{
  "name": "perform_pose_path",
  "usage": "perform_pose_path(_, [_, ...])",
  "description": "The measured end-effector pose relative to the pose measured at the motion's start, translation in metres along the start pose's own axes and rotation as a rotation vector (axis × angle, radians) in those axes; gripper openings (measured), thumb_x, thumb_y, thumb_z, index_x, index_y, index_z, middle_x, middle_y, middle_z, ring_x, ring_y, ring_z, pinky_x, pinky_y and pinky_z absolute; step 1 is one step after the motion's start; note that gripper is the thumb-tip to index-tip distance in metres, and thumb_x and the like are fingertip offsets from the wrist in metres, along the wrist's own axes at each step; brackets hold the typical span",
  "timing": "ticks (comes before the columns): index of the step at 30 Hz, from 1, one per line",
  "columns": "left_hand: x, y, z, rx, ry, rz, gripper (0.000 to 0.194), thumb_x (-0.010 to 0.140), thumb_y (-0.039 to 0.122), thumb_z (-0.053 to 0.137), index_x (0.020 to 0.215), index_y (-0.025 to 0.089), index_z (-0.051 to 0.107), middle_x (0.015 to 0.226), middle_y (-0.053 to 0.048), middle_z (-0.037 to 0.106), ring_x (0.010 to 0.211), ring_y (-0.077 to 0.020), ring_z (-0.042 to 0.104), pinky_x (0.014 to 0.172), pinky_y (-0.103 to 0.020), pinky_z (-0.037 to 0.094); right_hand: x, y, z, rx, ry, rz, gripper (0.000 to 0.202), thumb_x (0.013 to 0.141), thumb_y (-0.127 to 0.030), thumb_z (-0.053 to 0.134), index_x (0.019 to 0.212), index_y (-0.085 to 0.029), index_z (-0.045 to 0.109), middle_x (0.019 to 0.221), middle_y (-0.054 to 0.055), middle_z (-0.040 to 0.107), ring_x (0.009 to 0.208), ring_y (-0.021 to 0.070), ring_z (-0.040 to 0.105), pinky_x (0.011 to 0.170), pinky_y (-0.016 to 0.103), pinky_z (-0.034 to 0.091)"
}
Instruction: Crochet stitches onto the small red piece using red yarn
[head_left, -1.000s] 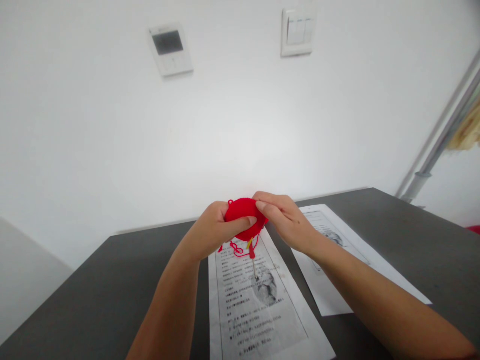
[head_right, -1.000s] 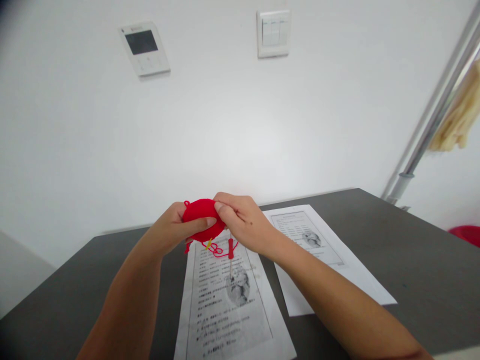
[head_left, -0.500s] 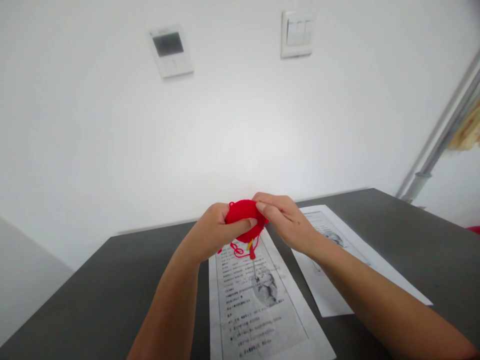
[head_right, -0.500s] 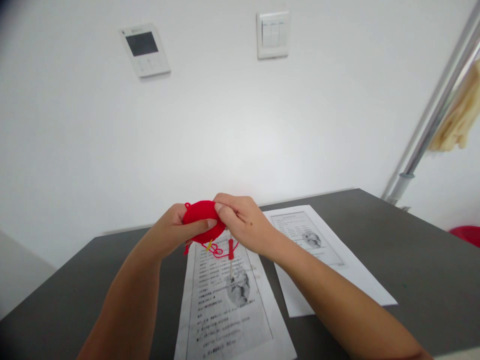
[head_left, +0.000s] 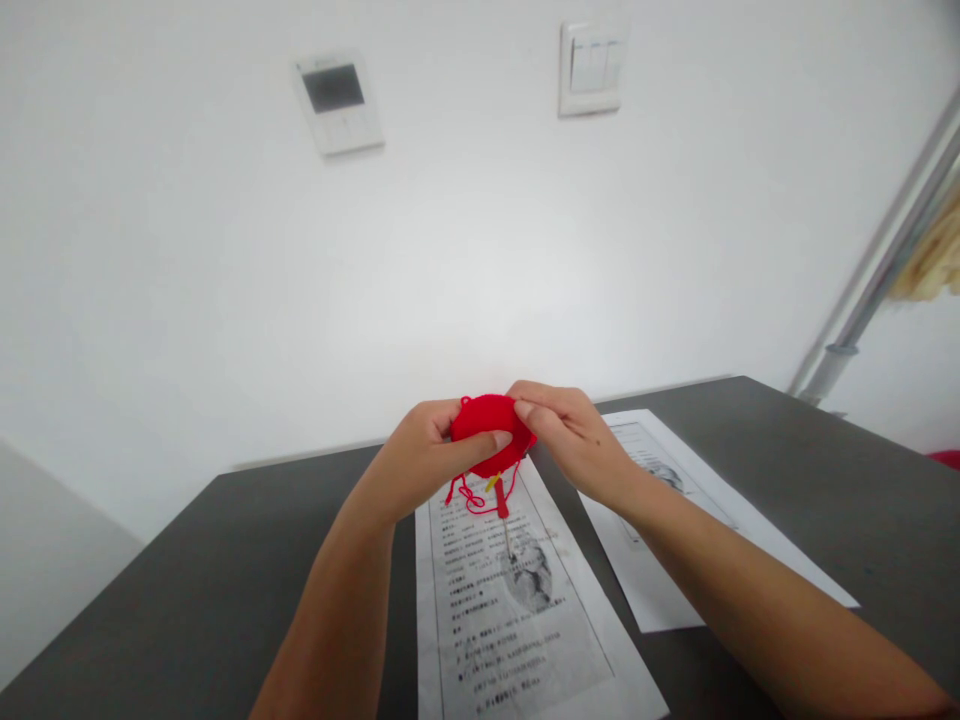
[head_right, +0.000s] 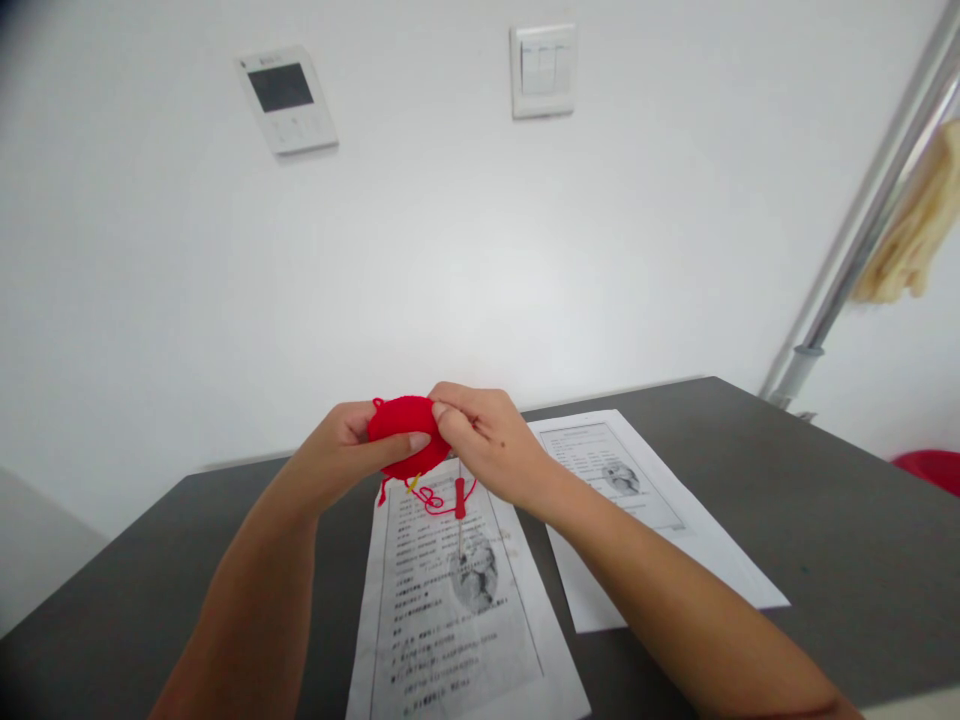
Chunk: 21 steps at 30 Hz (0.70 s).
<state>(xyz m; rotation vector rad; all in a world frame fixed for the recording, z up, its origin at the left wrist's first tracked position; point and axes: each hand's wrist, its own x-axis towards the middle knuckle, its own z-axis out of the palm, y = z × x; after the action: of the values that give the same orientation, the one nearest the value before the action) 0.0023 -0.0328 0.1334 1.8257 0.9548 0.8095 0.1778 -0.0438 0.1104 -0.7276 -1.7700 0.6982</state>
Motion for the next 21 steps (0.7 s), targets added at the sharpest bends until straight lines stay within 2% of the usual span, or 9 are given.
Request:
perform_pose_path(3, [0.0004,-0.0022,-0.0005,-0.048,0.035,0.091,0.022,0.076,0.036,0.07,0.084,0.016,0.066,0.078,-0.001,0.066,0.068,-0.0132,0.058,0.064,-0.024,0.046,-0.0006,0.0005,0.0,0.039,0.01,0.0,0.025,0.088,-0.022,0.039,0.063,-0.02,0.044,0.061,-0.004,0.041,0.056,0.0108,0.039,0.053,0.025,0.03])
perform_pose_path(6, [0.0001,-0.0035,-0.0006,-0.069,0.032,0.141,0.021,0.079,0.036,0.069,0.084,0.016,0.066,0.078,0.0,0.065,0.068,-0.012,0.057,0.063,-0.022,0.045,-0.0011,-0.0002,0.0003,0.069,0.012,0.004,0.025,0.088,-0.022,0.04,0.063,-0.02,0.044,0.061,-0.004,0.042,0.056,0.0106,0.039,0.053,0.025,0.031])
perform_pose_path(12, [-0.0004,-0.0042,-0.0006,-0.079,0.02,0.133,0.019,0.08,0.035,0.068,0.079,0.016,0.063,0.071,0.003,0.059,0.063,-0.0095,0.052,0.059,-0.021,0.04,-0.0008,-0.0013,-0.0007,0.047,0.004,0.048,0.02,0.086,-0.022,0.041,0.072,-0.018,0.054,0.062,-0.003,0.049,0.057,0.0113,0.044,0.054,0.025,0.033])
perform_pose_path(21, [-0.0001,-0.0058,-0.0008,-0.062,0.044,0.118,0.018,0.079,0.033,0.067,0.081,0.016,0.063,0.073,0.002,0.061,0.066,-0.0108,0.053,0.06,-0.021,0.04,-0.0008,-0.0003,-0.0003,0.042,-0.02,0.031,0.022,0.088,-0.025,0.041,0.071,-0.018,0.052,0.062,-0.004,0.048,0.056,0.0108,0.043,0.054,0.025,0.033])
